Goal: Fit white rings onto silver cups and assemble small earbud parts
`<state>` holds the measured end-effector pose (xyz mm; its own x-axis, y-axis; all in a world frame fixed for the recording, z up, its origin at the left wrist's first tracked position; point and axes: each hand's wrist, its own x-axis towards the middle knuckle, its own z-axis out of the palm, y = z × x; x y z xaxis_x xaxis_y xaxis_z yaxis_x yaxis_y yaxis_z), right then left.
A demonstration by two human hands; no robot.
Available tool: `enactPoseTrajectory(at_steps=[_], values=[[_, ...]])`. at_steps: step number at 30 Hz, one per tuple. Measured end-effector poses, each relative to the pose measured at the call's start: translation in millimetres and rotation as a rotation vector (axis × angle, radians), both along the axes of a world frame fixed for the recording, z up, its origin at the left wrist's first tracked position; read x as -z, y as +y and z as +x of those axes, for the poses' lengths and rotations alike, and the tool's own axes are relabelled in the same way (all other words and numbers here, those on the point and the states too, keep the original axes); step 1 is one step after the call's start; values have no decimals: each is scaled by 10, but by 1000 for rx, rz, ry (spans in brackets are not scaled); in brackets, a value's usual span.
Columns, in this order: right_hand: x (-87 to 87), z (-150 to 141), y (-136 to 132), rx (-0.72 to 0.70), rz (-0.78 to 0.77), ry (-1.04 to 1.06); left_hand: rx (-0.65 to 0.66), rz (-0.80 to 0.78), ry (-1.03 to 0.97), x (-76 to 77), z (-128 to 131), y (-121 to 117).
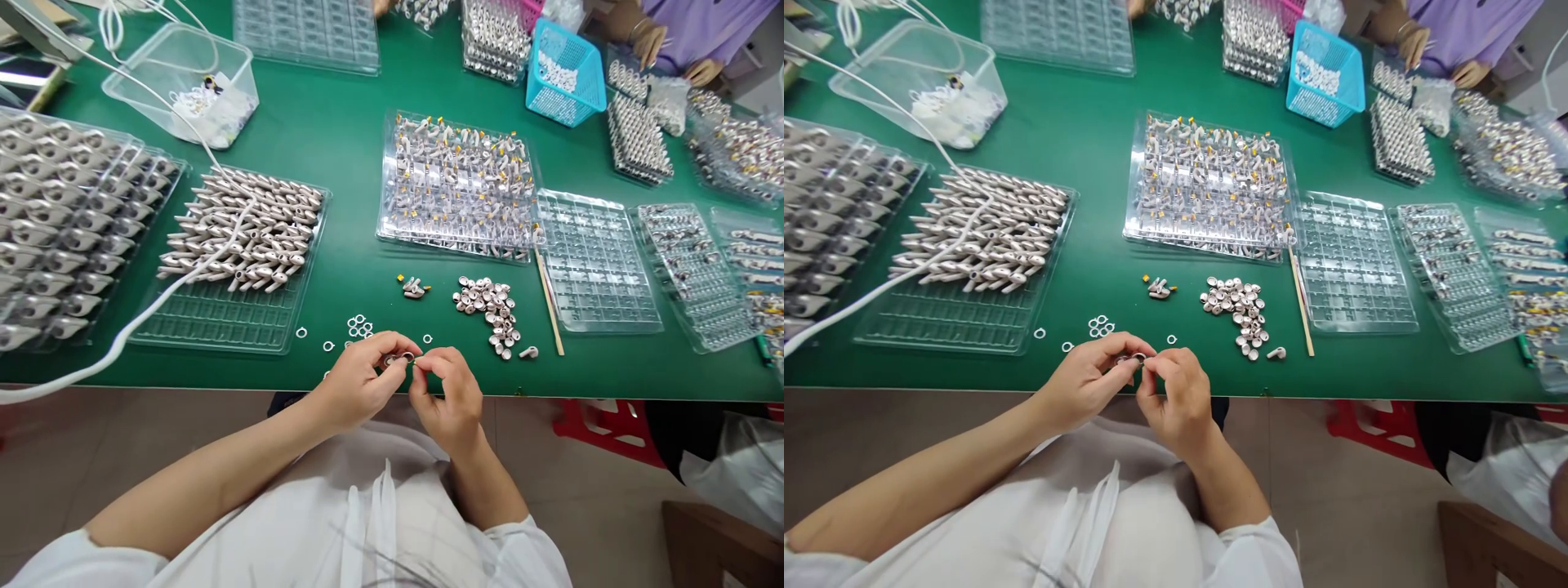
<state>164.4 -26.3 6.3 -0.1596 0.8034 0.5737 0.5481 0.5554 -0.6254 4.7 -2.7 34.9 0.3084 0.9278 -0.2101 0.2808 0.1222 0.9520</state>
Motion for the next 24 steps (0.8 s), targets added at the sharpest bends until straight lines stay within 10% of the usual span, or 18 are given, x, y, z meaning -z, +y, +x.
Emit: enactPoseTrajectory(at_steps=[24], values=[[-79, 125, -63, -117, -397, 256, -4, 158, 59, 83, 18, -23]])
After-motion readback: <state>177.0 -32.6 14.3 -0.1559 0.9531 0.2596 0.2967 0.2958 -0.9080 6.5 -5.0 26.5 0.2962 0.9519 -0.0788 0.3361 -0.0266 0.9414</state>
